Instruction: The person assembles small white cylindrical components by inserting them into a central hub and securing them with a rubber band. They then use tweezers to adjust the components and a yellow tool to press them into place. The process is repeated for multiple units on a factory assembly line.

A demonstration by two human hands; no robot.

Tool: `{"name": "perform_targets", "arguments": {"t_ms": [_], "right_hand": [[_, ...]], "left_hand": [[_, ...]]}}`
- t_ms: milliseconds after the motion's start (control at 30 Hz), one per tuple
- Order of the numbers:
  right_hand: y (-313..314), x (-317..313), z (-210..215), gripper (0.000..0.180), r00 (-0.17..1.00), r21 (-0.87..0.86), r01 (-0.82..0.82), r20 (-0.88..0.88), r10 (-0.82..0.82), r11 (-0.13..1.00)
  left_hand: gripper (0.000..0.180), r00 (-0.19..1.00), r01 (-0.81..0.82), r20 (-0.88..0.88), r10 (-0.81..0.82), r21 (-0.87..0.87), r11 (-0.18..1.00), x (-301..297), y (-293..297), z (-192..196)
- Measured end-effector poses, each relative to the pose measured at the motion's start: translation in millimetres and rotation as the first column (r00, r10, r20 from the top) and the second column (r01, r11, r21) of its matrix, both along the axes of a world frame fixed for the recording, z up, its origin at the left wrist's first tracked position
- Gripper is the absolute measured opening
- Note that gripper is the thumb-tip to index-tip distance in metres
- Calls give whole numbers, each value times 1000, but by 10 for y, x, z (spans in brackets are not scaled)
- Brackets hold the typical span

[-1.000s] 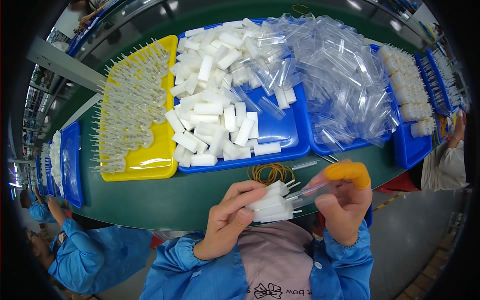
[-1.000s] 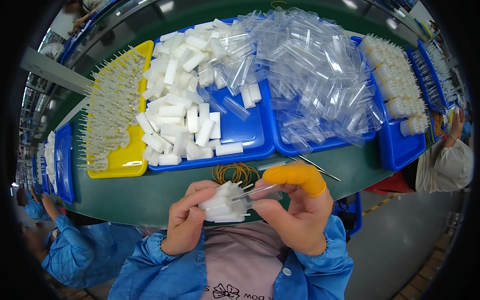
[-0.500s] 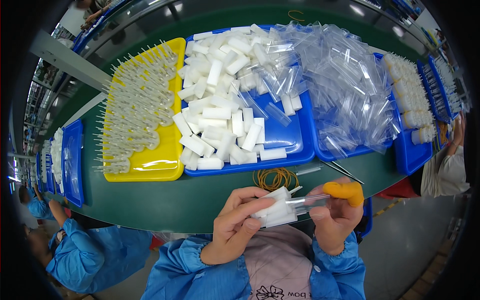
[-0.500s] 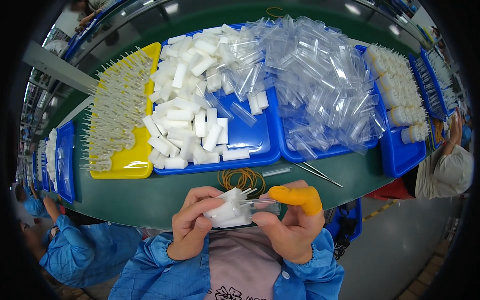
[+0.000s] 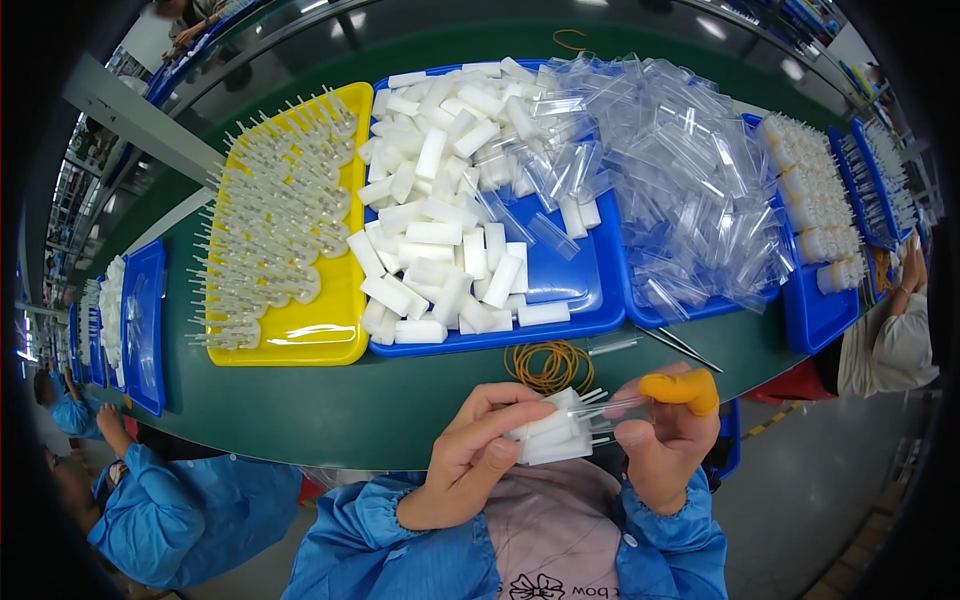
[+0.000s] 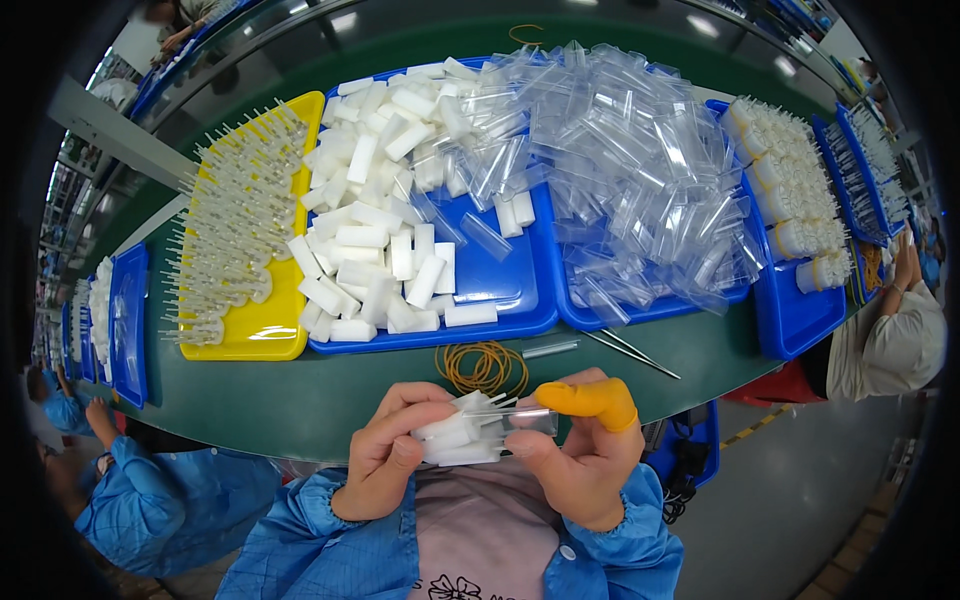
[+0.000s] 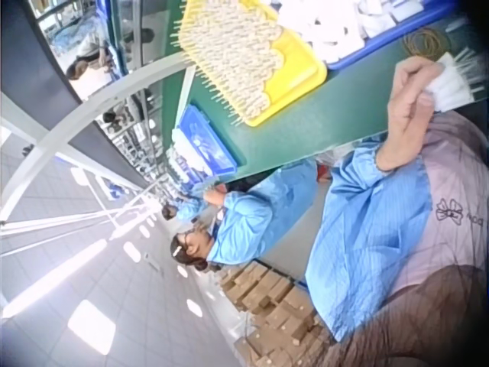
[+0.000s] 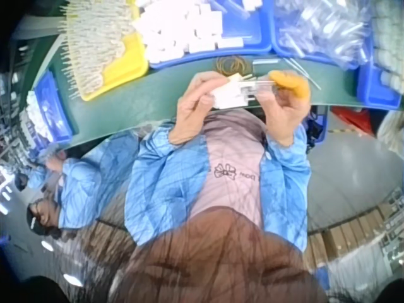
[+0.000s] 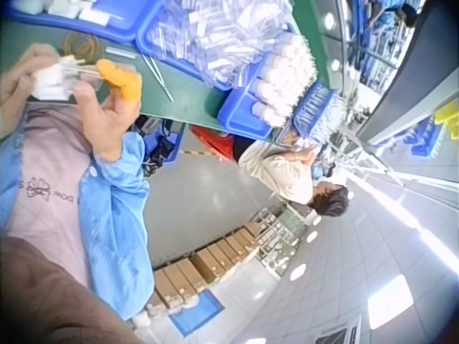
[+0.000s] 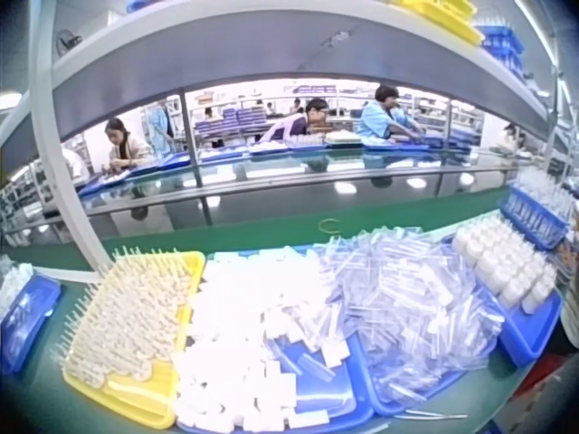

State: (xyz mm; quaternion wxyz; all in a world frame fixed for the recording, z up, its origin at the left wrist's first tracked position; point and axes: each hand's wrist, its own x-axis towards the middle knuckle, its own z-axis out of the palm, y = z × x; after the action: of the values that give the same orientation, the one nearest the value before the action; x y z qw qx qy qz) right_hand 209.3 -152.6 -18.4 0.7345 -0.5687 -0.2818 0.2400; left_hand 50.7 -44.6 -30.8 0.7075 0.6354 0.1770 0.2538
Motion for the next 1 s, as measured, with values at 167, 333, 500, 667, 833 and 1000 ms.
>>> {"name": "perform_targets", "arguments": {"t_ms": [167,333,500,667,833,1000], "right_hand": [[-29,92,24,41,975,-33,-157,-164,149,987],[-102,73,10,40,984,-82,-75,157,88,994],[-55,76,38,38,981,-87,-110,148,122,990],[-18,76,3,37,990,-35,-115,-87,111,993],[-46,54,19,33,995,-75,8,95,-1,997],[-46,259,90,27,882,-147,-12,464,80,989]], "left_hand": [[38,1000,15,3,-15,33,999,-17,-14,11],[37,999,9,-50,-11,-42,999,11,-13,0],[36,1000,-7,-20,8,37,999,39,-28,8],[41,998,-36,46,35,29,999,73,-47,-29],[45,989,36,141,41,-501,865,74,-37,-125],[44,990,32,136,48,-530,847,25,52,-81]]}}
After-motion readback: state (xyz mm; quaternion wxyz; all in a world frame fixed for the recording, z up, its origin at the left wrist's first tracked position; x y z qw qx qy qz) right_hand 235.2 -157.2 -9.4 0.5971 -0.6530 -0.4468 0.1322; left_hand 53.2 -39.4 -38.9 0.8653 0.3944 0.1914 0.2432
